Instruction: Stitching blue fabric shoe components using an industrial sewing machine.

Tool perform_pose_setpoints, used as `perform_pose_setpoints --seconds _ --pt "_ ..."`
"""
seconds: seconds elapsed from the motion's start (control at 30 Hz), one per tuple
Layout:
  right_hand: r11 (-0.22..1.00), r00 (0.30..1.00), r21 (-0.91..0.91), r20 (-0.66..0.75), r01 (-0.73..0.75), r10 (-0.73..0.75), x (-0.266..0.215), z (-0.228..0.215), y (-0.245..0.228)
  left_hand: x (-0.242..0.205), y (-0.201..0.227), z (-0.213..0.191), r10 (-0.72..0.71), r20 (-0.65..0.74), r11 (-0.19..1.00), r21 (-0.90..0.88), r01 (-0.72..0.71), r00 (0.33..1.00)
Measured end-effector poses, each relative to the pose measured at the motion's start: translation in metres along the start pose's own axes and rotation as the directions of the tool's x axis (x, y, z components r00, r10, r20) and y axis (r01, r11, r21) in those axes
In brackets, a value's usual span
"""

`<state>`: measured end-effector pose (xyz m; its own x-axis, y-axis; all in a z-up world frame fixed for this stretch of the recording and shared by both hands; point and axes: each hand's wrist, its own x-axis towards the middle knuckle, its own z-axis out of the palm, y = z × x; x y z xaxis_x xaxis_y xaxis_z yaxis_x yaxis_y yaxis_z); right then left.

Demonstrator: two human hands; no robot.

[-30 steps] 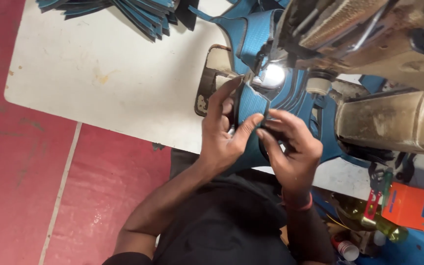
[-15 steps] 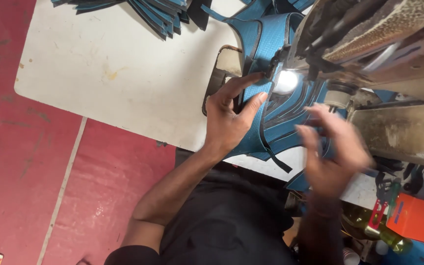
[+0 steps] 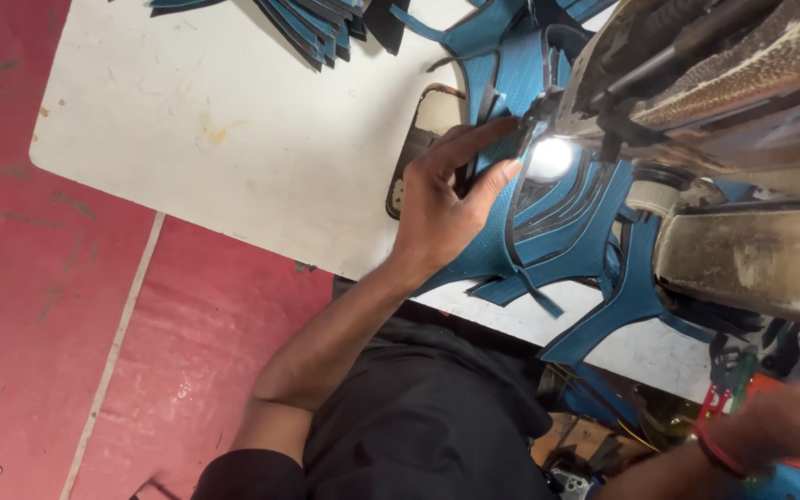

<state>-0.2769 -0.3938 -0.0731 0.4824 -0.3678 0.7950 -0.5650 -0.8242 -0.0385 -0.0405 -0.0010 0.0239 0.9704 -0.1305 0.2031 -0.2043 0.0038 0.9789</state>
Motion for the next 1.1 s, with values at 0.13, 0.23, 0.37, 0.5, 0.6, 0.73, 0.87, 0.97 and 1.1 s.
perform_pose_setpoints --seconds 0.13,0.23,0.37,0.5,0.6,0.73,0.87,0.97,1.1 --pt "0.912 0.890 -0.222 -0.232 0.345 -0.393 0.056 -0.027 -0.108 0.001 -0.003 0.002 -0.049 0.009 0.998 -0.031 0.049 0.999" --pt "0.974 0.969 0.055 -0.123 0.220 -0.212 0.026 -0.009 -0.065 -0.006 -0.003 -0.002 0.058 0.007 0.998 0.000 -0.058 0.998" --pt "0.854 0.997 0.516 0.011 -0.068 0.073 0.011 -0.002 -0.045 -0.001 0.000 -0.006 -0.073 0.010 0.997 0.041 0.073 0.997" --pt "0.545 0.975 0.830 0.202 -0.117 -0.098 0.059 -0.045 -0.196 0.004 -0.015 -0.003 0.013 0.045 0.997 -0.076 -0.010 0.999" --pt "0.363 0.806 0.876 0.452 -0.319 -0.382 0.076 -0.082 -0.286 0.020 -0.008 -0.006 -0.149 0.050 0.984 -0.096 0.153 0.988" --pt "0.227 0.667 0.772 0.629 -0.593 -0.399 0.070 -0.070 -0.325 0.079 -0.045 -0.002 -0.235 0.219 0.862 -0.403 0.307 0.947" --pt "0.227 0.665 0.781 0.618 -0.582 -0.420 0.073 -0.069 -0.323 0.148 -0.096 0.030 0.278 0.355 0.893 -0.439 -0.103 0.893" --pt "0.368 0.696 0.812 0.580 -0.453 -0.422 0.074 -0.079 -0.313 0.138 -0.090 0.036 0.166 0.329 0.861 -0.507 0.026 0.929" --pt "0.301 0.730 0.847 0.531 -0.438 -0.431 0.087 -0.075 -0.318 0.147 -0.080 0.016 0.075 0.174 0.965 -0.262 -0.027 0.982"
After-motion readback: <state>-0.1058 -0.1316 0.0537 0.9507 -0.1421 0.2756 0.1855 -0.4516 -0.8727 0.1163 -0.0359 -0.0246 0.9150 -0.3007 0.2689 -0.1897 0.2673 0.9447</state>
